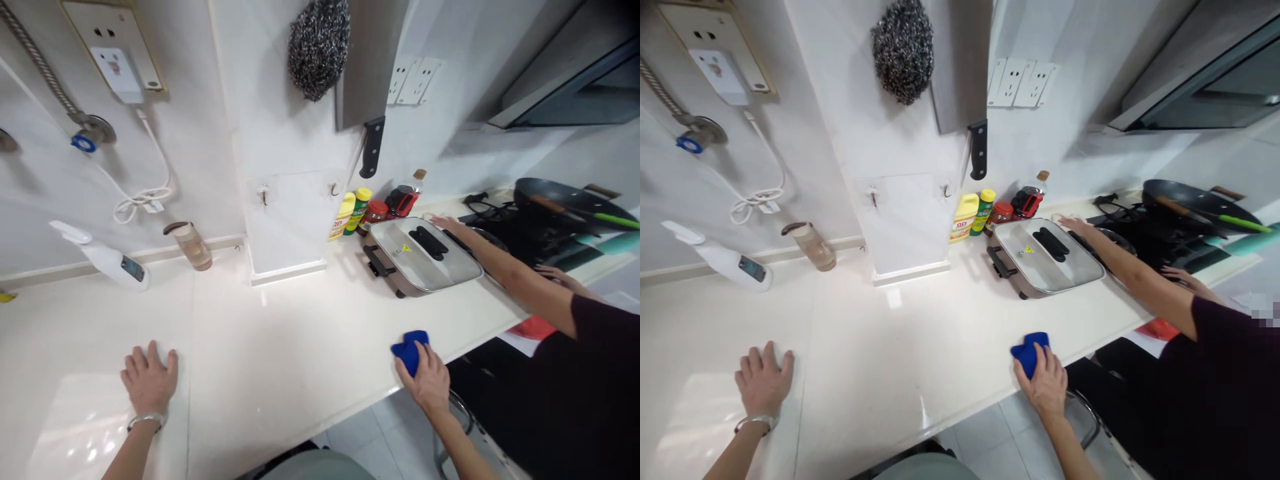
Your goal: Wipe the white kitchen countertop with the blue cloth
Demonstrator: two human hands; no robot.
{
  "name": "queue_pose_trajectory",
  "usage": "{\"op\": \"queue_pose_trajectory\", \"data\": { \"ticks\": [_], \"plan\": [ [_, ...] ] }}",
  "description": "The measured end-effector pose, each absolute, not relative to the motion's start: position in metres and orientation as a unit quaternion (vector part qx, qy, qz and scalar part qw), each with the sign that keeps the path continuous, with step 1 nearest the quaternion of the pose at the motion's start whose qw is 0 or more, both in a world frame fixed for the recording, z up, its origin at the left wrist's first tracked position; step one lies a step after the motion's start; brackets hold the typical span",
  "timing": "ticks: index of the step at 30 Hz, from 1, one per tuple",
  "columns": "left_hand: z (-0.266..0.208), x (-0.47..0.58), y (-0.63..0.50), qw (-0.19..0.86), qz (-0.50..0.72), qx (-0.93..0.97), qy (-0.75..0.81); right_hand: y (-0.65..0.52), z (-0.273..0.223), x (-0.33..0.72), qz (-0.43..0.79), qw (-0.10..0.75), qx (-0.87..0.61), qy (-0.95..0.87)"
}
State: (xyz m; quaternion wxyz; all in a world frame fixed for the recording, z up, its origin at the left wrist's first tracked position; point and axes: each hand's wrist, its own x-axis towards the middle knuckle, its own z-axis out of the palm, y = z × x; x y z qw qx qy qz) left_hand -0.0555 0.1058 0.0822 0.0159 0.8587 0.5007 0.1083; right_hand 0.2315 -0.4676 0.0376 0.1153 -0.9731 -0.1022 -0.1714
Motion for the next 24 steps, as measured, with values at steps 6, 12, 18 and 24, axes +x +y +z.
{"op": "queue_pose_trajectory", "data": {
  "ticks": [6, 12, 18, 24],
  "plan": [
    [0.076, -0.058, 0.104, 0.002, 0.172, 0.853, 0.493, -0.406, 0.032, 0.202, -0.222, 0.104, -0.969, -0.032],
    [0.073, -0.063, 0.108, 0.009, 0.160, 0.854, 0.496, -0.302, 0.035, 0.197, -0.179, 0.101, -0.967, -0.149],
    [0.064, -0.069, 0.109, 0.012, 0.177, 0.852, 0.493, -0.155, 0.038, 0.177, -0.143, 0.119, -0.934, -0.305],
    [0.055, -0.072, 0.108, 0.026, 0.204, 0.839, 0.504, -0.041, 0.036, 0.133, -0.077, 0.145, -0.855, -0.492]
  ]
}}
